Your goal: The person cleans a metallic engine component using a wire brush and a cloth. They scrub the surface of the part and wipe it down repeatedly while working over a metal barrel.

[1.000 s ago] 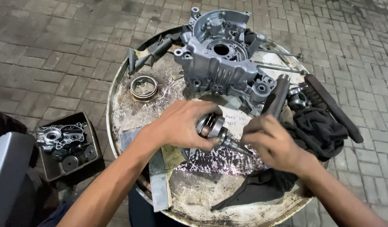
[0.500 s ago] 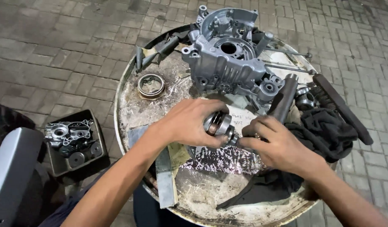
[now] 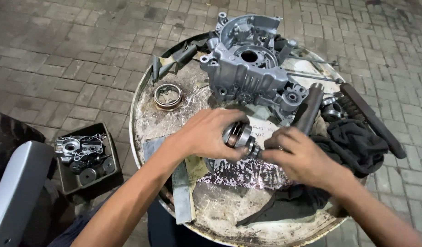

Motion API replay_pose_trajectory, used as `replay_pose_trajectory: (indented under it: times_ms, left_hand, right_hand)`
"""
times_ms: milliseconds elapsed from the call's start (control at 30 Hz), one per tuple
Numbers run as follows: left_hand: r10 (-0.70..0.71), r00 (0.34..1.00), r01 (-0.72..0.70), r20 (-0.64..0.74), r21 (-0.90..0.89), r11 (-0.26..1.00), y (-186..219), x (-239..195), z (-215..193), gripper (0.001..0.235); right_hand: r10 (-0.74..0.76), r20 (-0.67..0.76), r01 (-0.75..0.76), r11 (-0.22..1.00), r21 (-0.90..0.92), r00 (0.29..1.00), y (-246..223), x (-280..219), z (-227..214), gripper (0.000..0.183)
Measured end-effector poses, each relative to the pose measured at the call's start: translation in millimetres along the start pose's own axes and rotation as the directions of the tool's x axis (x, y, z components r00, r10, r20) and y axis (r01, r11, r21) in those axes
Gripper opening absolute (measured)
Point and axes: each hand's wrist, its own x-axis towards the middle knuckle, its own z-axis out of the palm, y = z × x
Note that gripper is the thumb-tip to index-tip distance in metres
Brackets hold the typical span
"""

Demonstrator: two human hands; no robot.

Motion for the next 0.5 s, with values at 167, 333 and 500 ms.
replay_pose_trajectory:
  times_ms: [167, 333, 500]
  left_hand:
    - [0.006, 1.0, -0.006, 0.01, -0.027, 1.0, 1.5, -2.5, 0.2, 0.089]
    - [-0.039, 0.999, 0.039, 0.028, 0.006, 0.999, 7.5, -0.4, -8.7, 0.089]
    - [-0.024, 1.0, 0.024, 0.012, 0.012, 1.0, 1.2, -3.2, 3.3, 0.091]
  right_hand:
    - [-0.12, -0.113, 0.125, 0.991, 0.041, 0.986, -16.2, 23.5, -17.0, 0.036]
    - [-0.194, -0.046, 0.199, 0.97, 0.143, 0.98, -24.8, 18.0, -1.9, 0.041]
    - [-0.112, -0.017, 0.112, 0.993, 0.032, 0.994, -2.4, 19.5, -11.6, 0.033]
